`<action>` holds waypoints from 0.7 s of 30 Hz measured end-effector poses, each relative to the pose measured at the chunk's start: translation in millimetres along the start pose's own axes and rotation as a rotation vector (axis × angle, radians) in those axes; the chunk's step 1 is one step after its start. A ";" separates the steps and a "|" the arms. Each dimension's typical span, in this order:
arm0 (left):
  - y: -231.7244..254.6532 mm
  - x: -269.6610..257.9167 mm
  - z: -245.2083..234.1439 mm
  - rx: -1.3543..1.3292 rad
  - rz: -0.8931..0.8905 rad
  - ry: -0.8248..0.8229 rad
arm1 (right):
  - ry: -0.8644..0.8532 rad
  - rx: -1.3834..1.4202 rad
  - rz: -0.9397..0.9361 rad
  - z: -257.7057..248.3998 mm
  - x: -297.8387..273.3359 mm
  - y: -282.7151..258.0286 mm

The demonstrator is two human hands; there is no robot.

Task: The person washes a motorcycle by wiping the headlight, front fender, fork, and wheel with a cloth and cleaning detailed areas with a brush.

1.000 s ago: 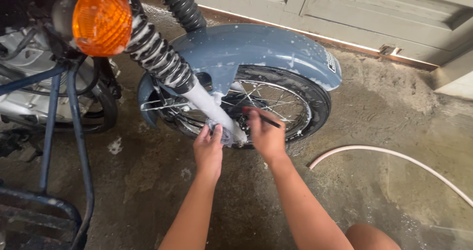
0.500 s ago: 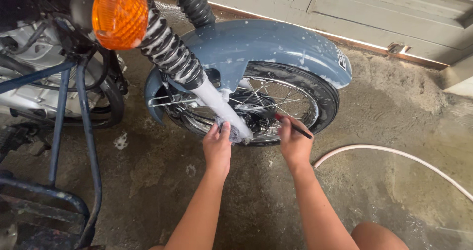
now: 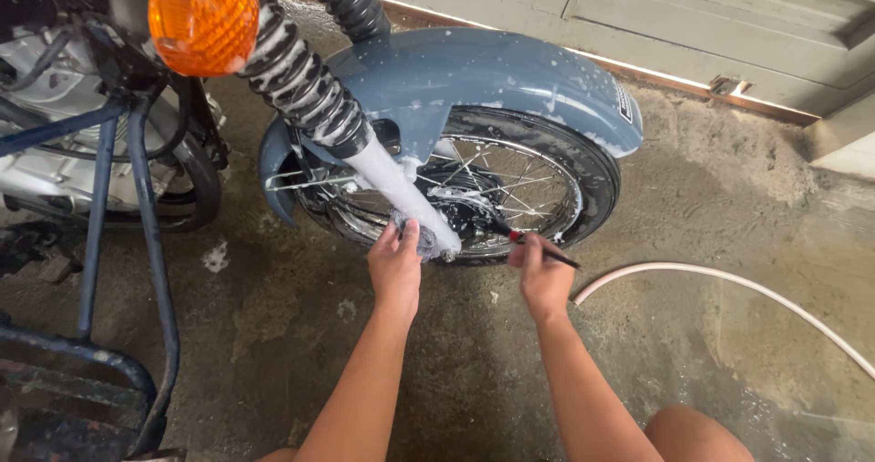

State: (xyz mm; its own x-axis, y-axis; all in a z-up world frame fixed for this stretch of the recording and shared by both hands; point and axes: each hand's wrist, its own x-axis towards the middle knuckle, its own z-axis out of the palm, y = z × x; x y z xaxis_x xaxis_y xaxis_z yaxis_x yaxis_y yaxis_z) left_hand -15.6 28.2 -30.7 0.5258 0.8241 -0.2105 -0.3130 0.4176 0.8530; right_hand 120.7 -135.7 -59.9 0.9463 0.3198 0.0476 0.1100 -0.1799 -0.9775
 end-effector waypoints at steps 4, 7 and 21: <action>3.3 -1.9 2.7 0.000 -0.087 0.033 | 0.024 0.215 -0.036 -1.3 3.8 4.2; 3.1 -1.7 3.8 0.035 -0.136 0.076 | 0.015 0.242 -0.022 -1.2 3.7 16.8; -16.8 -1.2 -4.3 0.168 -0.136 0.117 | -0.084 -0.026 -0.023 1.3 -3.6 -3.8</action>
State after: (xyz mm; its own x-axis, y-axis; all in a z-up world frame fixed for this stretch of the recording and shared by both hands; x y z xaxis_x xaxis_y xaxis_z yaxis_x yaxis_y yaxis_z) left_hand -14.3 21.9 -46.8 0.4561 0.8074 -0.3743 -0.1048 0.4664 0.8784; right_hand 116.6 -135.0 -56.7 0.9145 0.4012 0.0516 0.1403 -0.1950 -0.9707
